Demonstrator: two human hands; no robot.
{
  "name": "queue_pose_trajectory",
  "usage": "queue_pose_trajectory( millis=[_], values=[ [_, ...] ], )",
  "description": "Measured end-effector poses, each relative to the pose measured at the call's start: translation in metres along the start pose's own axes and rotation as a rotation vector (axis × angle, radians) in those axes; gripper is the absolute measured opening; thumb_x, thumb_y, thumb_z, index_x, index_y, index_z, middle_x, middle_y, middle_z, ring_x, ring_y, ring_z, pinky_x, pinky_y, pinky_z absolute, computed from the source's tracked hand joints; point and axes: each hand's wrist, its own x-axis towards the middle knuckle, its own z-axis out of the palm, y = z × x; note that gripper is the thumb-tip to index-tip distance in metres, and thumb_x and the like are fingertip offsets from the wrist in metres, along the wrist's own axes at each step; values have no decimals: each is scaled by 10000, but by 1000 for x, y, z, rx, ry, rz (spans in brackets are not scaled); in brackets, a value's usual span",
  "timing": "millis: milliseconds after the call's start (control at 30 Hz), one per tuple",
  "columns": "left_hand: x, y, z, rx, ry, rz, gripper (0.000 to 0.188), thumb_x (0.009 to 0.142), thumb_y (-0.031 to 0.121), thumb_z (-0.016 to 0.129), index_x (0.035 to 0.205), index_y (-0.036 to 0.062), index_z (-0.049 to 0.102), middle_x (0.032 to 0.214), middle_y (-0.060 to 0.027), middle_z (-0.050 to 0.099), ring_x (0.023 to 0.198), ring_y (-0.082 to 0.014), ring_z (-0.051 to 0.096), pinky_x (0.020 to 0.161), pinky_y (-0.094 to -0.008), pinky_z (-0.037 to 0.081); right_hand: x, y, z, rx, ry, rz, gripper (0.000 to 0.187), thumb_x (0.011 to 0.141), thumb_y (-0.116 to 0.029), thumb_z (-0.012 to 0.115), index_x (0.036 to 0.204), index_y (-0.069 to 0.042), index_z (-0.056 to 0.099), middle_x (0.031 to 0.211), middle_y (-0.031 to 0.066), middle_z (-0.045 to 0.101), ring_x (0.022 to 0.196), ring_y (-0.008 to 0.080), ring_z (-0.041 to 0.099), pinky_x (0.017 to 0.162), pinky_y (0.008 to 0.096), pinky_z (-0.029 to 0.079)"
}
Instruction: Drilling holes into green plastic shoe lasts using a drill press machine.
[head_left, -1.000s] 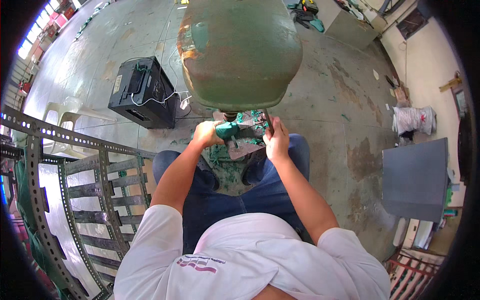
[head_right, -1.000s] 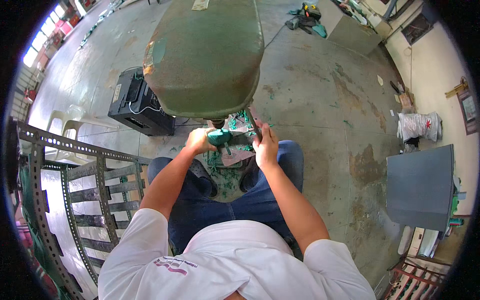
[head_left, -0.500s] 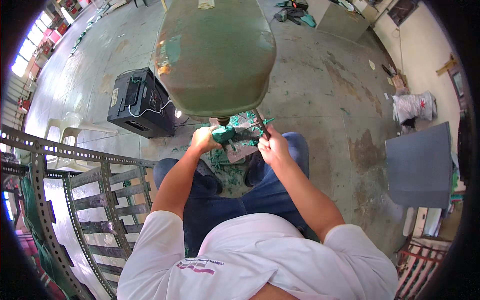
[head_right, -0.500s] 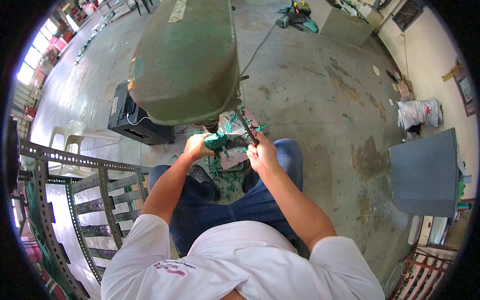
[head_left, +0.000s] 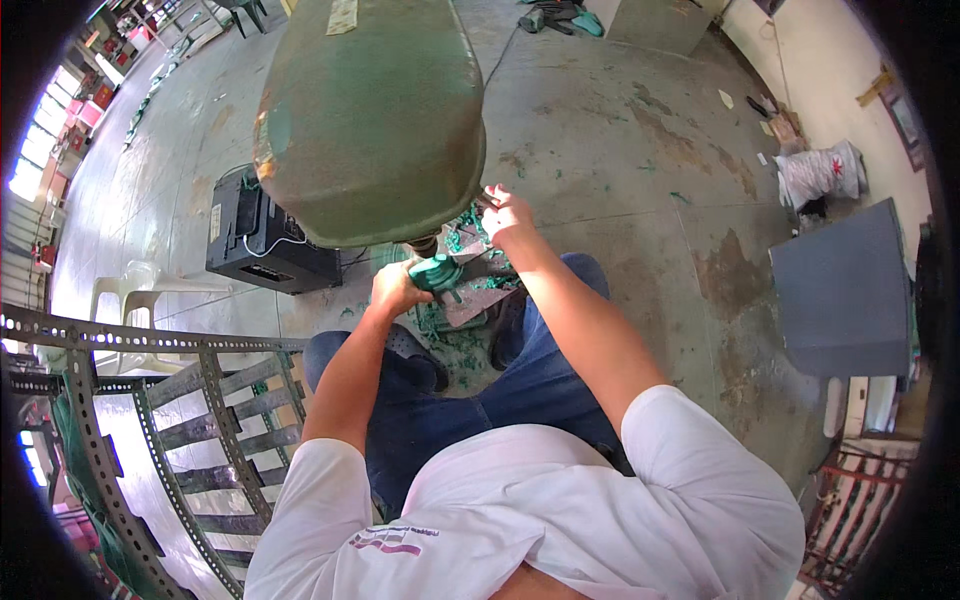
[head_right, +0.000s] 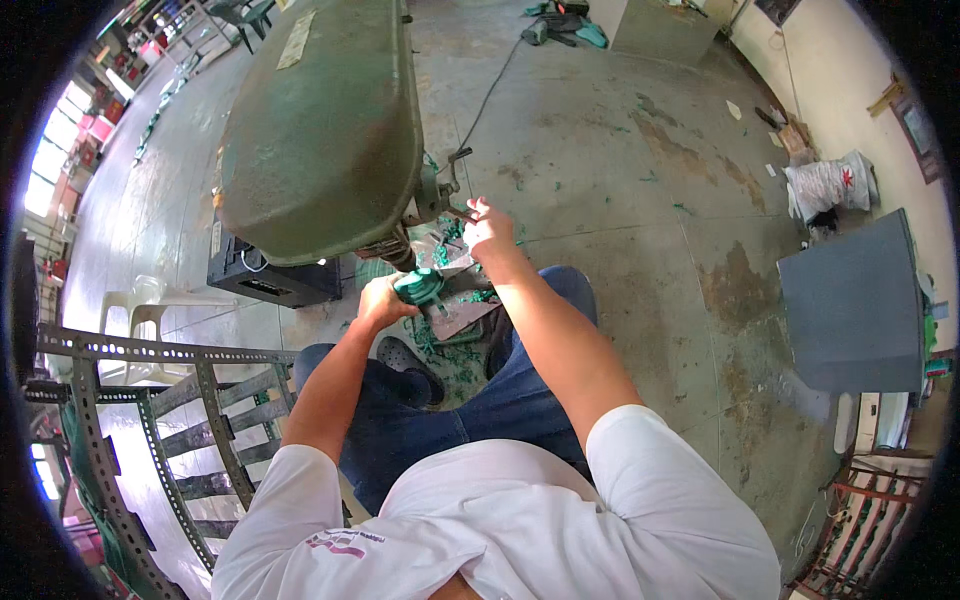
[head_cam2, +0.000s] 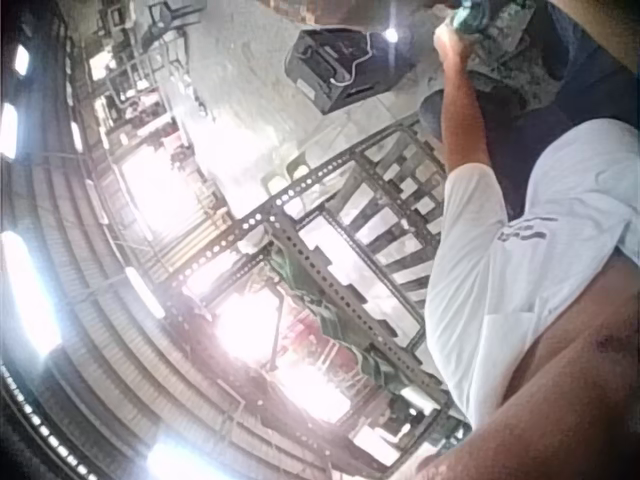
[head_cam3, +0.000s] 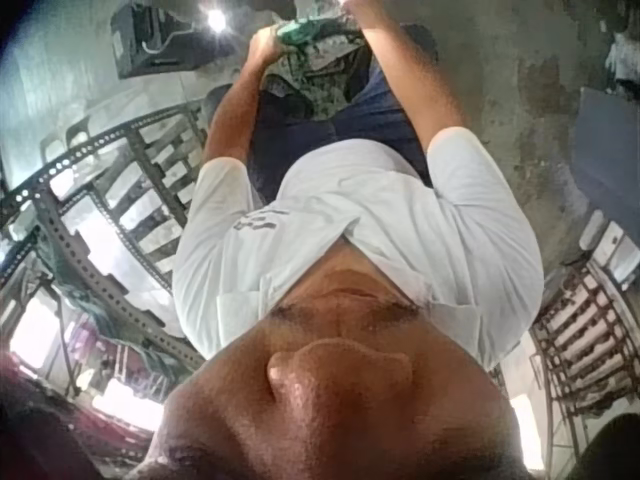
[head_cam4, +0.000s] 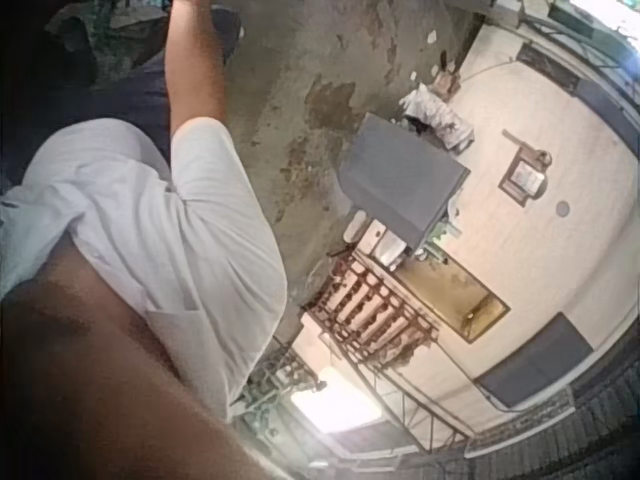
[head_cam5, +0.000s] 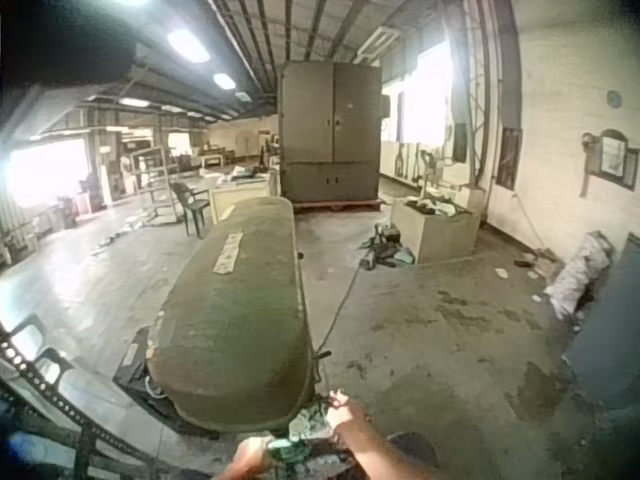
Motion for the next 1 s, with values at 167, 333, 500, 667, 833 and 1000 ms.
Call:
queue_pose_trajectory(
  millis=[167,333,500,667,833,1000],
  values=[
    [-10,0,-9,-73,-34,-79,793,608,308,995,1341,136,747,1194,-155,807,1111,-346,768,969,-440,600,-8,-1,23,-187,-101,15,225,1164,-359,552,1050,-185,635,702,-10,455,408,159,321,371,352,268],
    [5,2,-2,4,21,37,891,613,336,1018,1436,187,709,1242,-169,794,1149,-358,760,993,-458,603,32,-21,41,-80,-204,-157,242,1133,-321,613,1061,-95,664,643,-58,358,460,123,301,416,310,254],
    [-2,-4,3,-40,93,54,646,600,304,997,1161,95,752,1121,-179,794,1085,-382,754,945,-475,596,21,-37,84,-14,-186,-146,279,1128,-353,640,1042,-87,645,622,-58,339,469,114,295,429,307,221],
    [-8,4,-6,-70,63,15,650,600,316,997,1160,95,754,1114,-187,793,1066,-390,756,935,-471,598,7,-41,96,-60,-175,-157,273,1127,-354,644,1029,-99,636,617,-52,339,497,120,304,451,319,224],
    [-6,3,-8,-37,-9,-26,887,595,354,999,1423,213,712,1182,-159,806,1118,-363,764,971,-467,605,-7,-47,107,-105,-171,-167,263,1132,-353,636,1032,-110,635,624,-52,341,519,127,312,485,319,253],
    [-17,-11,-2,-39,8,-75,781,602,324,1001,1321,168,740,1157,-167,803,1092,-371,764,959,-467,602,-11,-32,121,-103,-188,-146,248,1138,-342,626,1038,-115,627,628,-46,331,543,132,324,541,325,280]
  ],
)
